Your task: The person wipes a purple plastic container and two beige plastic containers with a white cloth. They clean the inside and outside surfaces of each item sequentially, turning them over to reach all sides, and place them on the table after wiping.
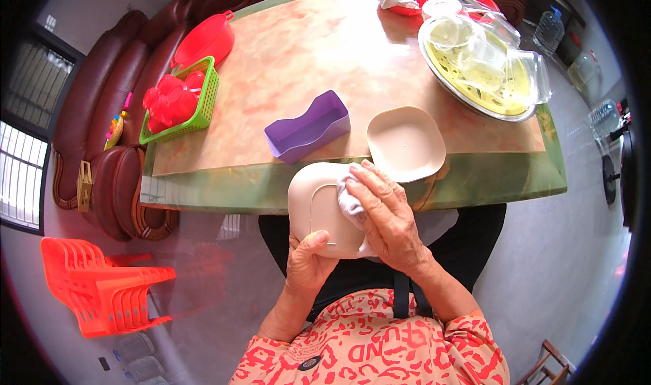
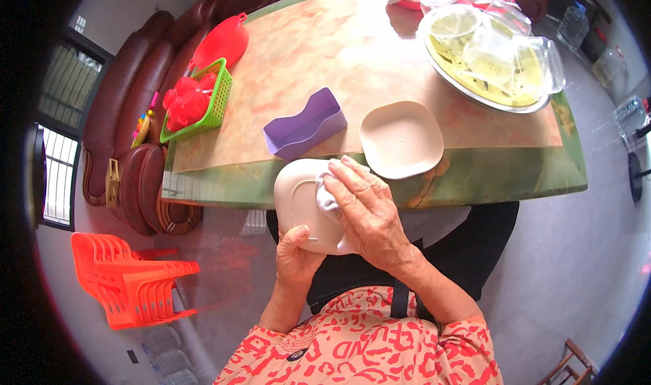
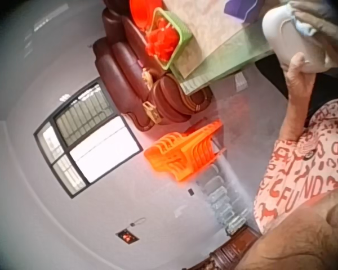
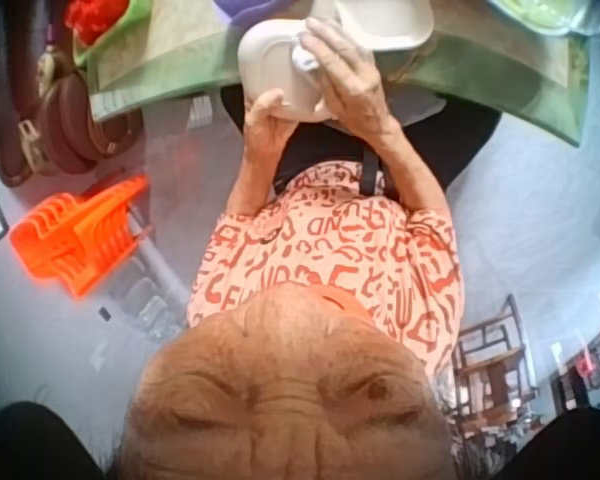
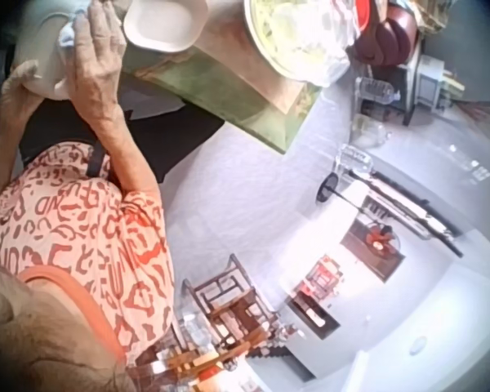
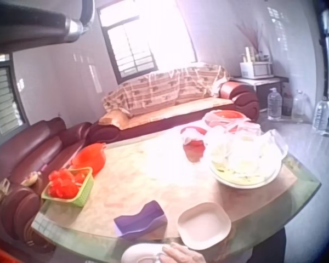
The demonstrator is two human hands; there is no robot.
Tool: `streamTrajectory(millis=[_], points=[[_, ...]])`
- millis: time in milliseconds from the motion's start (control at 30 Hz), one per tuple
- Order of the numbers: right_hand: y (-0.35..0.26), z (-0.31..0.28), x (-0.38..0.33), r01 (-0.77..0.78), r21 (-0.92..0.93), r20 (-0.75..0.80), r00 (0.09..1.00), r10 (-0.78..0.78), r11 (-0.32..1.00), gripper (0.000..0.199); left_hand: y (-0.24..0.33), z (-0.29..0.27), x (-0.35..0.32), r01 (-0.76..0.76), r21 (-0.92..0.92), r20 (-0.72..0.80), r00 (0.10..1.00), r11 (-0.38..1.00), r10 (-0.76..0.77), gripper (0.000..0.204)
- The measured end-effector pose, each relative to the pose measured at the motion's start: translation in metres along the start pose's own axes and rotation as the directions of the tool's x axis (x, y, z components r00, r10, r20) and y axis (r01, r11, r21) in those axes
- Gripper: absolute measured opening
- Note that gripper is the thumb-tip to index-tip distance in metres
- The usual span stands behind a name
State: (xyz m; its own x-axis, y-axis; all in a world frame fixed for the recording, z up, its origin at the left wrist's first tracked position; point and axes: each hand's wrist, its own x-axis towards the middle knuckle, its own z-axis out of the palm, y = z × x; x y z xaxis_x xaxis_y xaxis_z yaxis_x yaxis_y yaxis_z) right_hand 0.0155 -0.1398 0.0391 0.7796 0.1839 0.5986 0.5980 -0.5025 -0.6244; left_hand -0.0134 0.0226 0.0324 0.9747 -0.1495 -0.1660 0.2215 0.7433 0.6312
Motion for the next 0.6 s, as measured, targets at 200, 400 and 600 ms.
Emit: streamTrajectory(millis=[200,400,600], points=[[-0.019,0.007,-0.026,0.107,-0.05,0.113,0.988,-0.101,0.993,0.043,-0.007,-0.02,0.001,0.013,-0.143,-0.027,0.999,0.99,-0.017,0.055],[-0.011,0.002,-0.009,0.114,-0.025,0.098,0.989,-0.111,0.993,0.038,-0.003,-0.011,0.003,0.036,-0.127,-0.005,0.999,0.991,-0.037,0.056],[0.004,0.005,0.019,0.009,-0.008,0.024,1.0,-0.009,1.0,0.037,-0.006,-0.005,0.004,0.079,-0.031,0.096,0.993,0.996,-0.075,0.068]])
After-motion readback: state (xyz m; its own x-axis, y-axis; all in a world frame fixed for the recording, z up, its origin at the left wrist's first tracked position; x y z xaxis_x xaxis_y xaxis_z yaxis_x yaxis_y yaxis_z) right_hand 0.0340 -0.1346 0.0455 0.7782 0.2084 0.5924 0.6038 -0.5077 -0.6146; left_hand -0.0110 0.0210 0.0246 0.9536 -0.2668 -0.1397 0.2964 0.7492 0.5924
